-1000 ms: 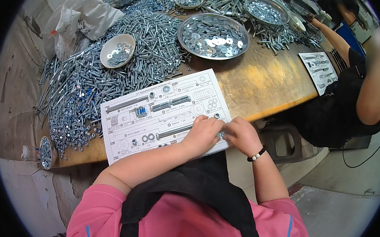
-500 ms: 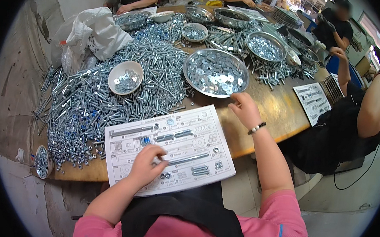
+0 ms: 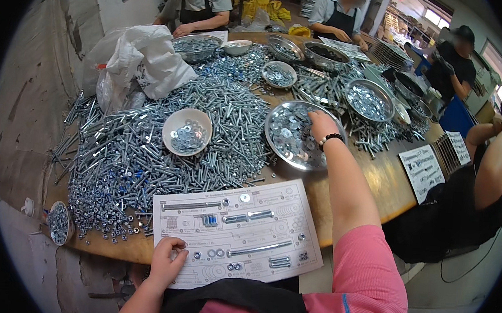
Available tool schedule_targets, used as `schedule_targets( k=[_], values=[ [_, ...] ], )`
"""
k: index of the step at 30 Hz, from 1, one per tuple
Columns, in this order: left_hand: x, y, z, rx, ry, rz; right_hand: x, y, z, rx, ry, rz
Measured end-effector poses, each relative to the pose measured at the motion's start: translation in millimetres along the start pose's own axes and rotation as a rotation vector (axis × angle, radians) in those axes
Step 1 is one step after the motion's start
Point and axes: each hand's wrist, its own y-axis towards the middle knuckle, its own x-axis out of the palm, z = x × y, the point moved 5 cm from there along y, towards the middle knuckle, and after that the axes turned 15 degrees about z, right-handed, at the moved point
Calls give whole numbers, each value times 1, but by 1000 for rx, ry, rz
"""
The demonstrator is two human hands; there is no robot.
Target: The person picks bolts, nuts, and washers from a large pile on a table and places them onto a printed instruction sheet. They repeatedly select individual fasteners and arrange them in designated spots on the sheet while other workers perform similar tasks nearby.
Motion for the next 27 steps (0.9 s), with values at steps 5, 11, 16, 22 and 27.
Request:
schedule_targets(
  k=[5,11,16,22,27],
  values=[
    [-3,2,-8,-42,12,-7,21,29,-23,29,-107,-261],
    [-5,6,-8,-59,41,6,31,46,-23,38,-149,-361],
    [-5,5,-15,-58,22,9,34,39,-21,-112,-211,-126],
    [-5,4,-15,-51,9,27,9,21,6,362,427,243],
    [3,9,-4,-23,-15,4,33,-9,27,1014,1777,294]
  ],
)
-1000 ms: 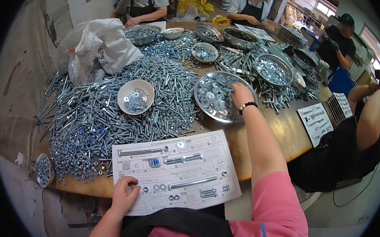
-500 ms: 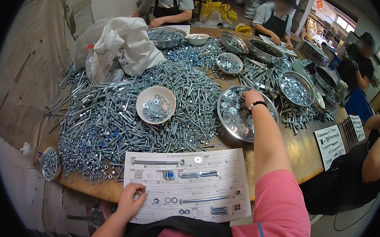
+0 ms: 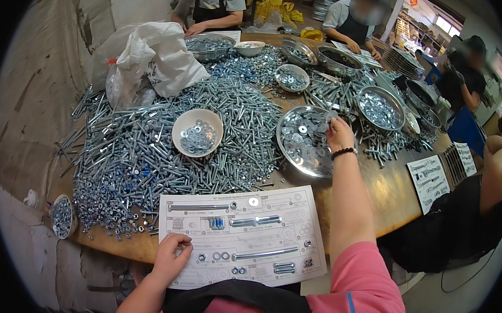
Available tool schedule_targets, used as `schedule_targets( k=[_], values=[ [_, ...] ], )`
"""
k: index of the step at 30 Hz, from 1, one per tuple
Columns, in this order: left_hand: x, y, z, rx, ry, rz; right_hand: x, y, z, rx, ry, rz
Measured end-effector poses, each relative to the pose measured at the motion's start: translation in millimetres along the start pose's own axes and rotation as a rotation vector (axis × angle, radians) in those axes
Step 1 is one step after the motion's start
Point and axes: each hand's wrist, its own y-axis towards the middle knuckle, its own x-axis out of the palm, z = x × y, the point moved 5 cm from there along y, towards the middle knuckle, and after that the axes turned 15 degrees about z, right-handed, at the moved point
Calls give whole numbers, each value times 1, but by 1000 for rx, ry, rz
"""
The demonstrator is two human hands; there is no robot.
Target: The person picks bolts, nuts, and washers from a large pile on a table and places them onto a printed instruction sheet. They repeatedly select individual fasteners and arrange them in designated spots on the sheet while other workers perform similar tasks nearby.
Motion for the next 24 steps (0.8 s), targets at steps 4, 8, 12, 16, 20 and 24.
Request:
schedule_targets(
  k=[4,8,12,16,20,24],
  values=[
    [4,2,12,70,2,-36,-12,-5,20,316,509,25],
    [2,0,27,119,5,-25,-1,-49,15,355,610,166],
    [-2,-2,30,167,39,-43,2,-70,13,316,827,120],
    [4,11,52,270,53,-93,9,-102,42,510,836,70],
    [24,35,89,373,-20,-98,24,-171,70,694,760,-22],
    [51,54,113,340,-149,-116,31,-256,76,800,647,-193]
  ],
)
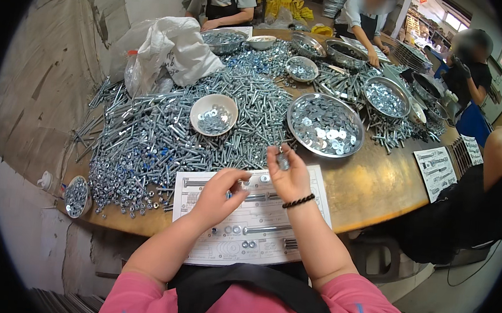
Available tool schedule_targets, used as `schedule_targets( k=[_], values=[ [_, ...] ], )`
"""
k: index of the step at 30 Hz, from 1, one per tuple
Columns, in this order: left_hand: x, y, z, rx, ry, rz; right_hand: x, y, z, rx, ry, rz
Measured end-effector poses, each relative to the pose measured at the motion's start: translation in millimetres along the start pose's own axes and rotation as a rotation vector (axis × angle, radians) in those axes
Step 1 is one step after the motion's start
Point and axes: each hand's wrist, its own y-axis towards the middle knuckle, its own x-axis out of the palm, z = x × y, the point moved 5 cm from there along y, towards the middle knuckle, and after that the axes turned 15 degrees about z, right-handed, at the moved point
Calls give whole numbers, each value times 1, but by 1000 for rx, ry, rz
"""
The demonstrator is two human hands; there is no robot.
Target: The person picks bolts, nuts, and washers from a large pile on a table and places them onto a printed instruction sheet. They repeatedly select individual fasteners and arrange them in designated spots on the sheet while other workers perform similar tasks nearby.
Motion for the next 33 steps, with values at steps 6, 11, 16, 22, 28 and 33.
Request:
schedule_targets(
  k=[6,11,16,22,28,33],
  values=[
    [29,0,1,178,88,-23,-18,-47,49,91,-244,-201],
    [23,-4,-8,86,92,6,-11,-69,62,-28,-336,-100],
    [11,-10,5,182,137,173,-11,-89,70,-150,-477,-103],
    [3,-22,24,420,210,82,-5,-98,53,-264,-715,-106],
    [-2,-13,35,442,135,-79,1,-113,29,-356,-1265,-246],
    [4,-13,40,429,49,-116,2,-120,21,-362,-1312,-283]
  ],
)
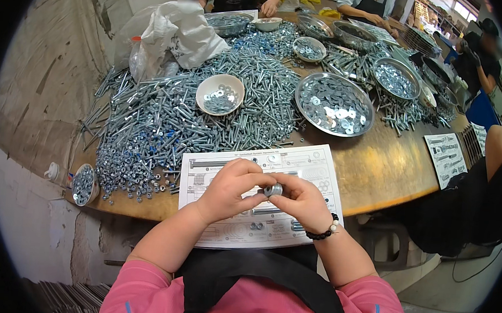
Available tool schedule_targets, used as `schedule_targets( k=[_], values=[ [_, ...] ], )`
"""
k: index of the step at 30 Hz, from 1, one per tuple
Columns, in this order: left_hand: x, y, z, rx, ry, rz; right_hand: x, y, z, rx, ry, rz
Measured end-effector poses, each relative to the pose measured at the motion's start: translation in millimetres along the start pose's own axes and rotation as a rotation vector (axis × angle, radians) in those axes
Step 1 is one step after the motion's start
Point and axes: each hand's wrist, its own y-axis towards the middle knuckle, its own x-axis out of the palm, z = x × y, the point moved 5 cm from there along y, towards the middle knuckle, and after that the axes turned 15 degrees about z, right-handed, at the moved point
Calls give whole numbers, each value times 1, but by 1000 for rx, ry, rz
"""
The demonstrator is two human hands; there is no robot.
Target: The person picks bolts, nuts, and washers from a large pile on a table and places them onto a printed instruction sheet. They repeatedly select individual fasteners and arrange them in designated spots on the sheet while other workers perform similar tasks nearby.
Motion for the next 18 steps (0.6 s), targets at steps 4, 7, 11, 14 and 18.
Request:
schedule_targets(
  k=[4,7,11,14,18],
  values=[
    [8,1,0,-42,-54,-36,-5,-4,-6,-30,-15,-25],
    [15,2,2,4,-57,-69,-12,-7,-9,-38,-14,-24],
    [23,6,4,-36,-131,-80,-19,-12,-13,-10,15,-32],
    [33,7,1,-85,-215,-90,-28,-15,-9,27,60,-22],
    [56,8,-19,-396,-396,-99,-41,-21,12,96,399,81]
  ],
)
